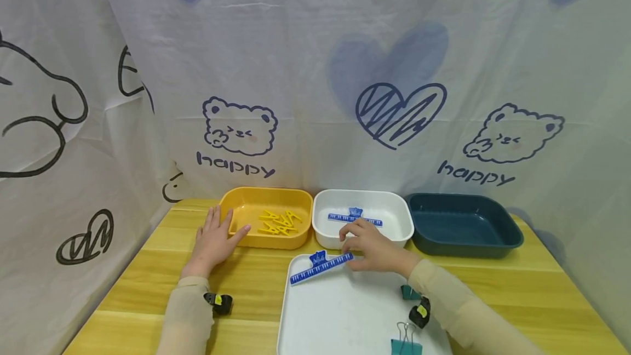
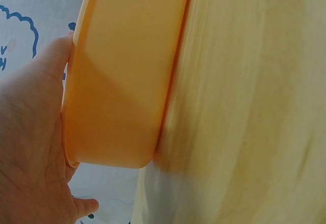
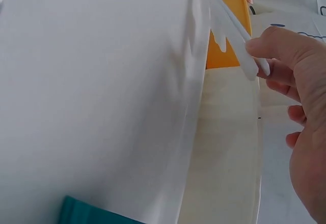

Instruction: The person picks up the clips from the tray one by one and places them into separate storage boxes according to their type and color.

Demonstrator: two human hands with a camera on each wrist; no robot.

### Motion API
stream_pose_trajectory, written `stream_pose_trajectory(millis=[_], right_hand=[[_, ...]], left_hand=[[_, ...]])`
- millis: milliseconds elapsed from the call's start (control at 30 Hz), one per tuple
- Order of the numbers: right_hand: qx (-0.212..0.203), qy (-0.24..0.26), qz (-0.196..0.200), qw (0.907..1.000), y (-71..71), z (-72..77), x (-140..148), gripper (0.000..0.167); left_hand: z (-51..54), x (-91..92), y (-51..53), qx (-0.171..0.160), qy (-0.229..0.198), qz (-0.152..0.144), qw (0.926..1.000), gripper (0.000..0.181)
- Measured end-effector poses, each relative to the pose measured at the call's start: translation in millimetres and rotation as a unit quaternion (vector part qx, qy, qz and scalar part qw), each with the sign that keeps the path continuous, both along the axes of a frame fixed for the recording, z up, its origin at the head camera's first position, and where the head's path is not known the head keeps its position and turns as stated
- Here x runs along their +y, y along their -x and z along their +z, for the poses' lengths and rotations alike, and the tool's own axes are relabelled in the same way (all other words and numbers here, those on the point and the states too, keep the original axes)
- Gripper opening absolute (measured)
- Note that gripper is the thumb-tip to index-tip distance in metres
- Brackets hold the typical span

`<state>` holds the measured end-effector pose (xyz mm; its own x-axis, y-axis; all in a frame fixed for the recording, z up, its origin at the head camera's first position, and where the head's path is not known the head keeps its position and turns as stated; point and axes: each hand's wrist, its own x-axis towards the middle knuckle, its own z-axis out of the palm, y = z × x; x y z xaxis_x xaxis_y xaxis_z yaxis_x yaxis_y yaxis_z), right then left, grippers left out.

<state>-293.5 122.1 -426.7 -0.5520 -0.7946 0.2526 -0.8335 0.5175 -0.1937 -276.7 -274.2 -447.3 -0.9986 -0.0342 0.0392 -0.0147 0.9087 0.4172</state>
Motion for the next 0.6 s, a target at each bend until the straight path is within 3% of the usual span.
stream_pose_trajectory(millis=[233, 600], right_hand=[[0.006, 0.025, 0.004, 0.9997, 1.1, 0.0, 2.1, 0.012], [0.020, 0.056, -0.022, 0.9980, 4.4, 5.2, 7.2, 0.013]], left_hand=[[-0.2, 0.0, -0.6, 0.002, -0.002, 0.003, 1.0000, 0.091], [1.4, -1.1, 0.5, 0.006, -0.007, 0.006, 0.9999, 0.091]])
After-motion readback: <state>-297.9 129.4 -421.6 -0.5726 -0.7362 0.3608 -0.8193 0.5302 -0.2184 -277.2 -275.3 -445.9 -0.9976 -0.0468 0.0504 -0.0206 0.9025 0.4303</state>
